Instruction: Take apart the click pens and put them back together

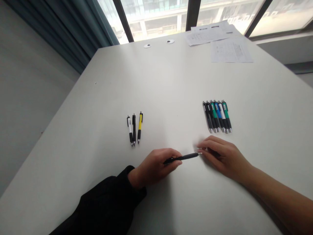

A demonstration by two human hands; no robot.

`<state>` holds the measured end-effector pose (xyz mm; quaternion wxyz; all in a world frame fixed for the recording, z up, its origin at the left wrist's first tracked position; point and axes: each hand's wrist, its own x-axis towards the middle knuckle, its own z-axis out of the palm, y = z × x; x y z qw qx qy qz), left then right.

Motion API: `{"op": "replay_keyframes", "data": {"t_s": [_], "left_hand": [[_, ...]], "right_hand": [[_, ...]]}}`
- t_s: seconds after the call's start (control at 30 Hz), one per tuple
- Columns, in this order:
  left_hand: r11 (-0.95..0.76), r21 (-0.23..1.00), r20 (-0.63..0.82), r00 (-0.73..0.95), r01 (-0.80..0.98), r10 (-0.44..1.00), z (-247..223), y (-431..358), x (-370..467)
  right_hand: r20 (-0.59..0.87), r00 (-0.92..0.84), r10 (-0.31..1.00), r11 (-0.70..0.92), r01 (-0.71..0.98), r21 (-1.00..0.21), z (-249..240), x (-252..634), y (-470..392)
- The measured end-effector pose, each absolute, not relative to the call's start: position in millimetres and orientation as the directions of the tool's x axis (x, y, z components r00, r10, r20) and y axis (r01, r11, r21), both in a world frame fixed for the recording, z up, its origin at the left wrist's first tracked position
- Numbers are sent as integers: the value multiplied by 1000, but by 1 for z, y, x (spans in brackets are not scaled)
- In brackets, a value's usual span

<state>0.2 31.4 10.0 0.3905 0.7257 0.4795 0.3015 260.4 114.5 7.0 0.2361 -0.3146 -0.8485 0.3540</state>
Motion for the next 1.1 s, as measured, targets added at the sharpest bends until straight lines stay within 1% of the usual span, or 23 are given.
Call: {"op": "replay_keyframes", "data": {"t_s": [0.13,0.2,0.3,0.5,0.7,1.1], "left_hand": [[-230,856,68,339,463,938,10,32,0],[-224,858,64,337,462,939,10,32,1],[-213,860,52,336,464,941,11,32,2],[-212,861,47,344,461,938,12,32,2],[-224,859,53,354,461,934,11,32,1],[-201,865,28,356,460,934,13,32,3]], "right_hand": [[87,-613,785,317,277,-907,12,267,117],[54,-605,795,236,226,-945,13,270,117],[22,-623,782,184,197,-963,12,271,117],[7,-641,767,183,208,-961,13,269,116],[38,-679,733,252,220,-942,15,266,115],[33,-664,747,257,242,-936,13,268,112]]}}
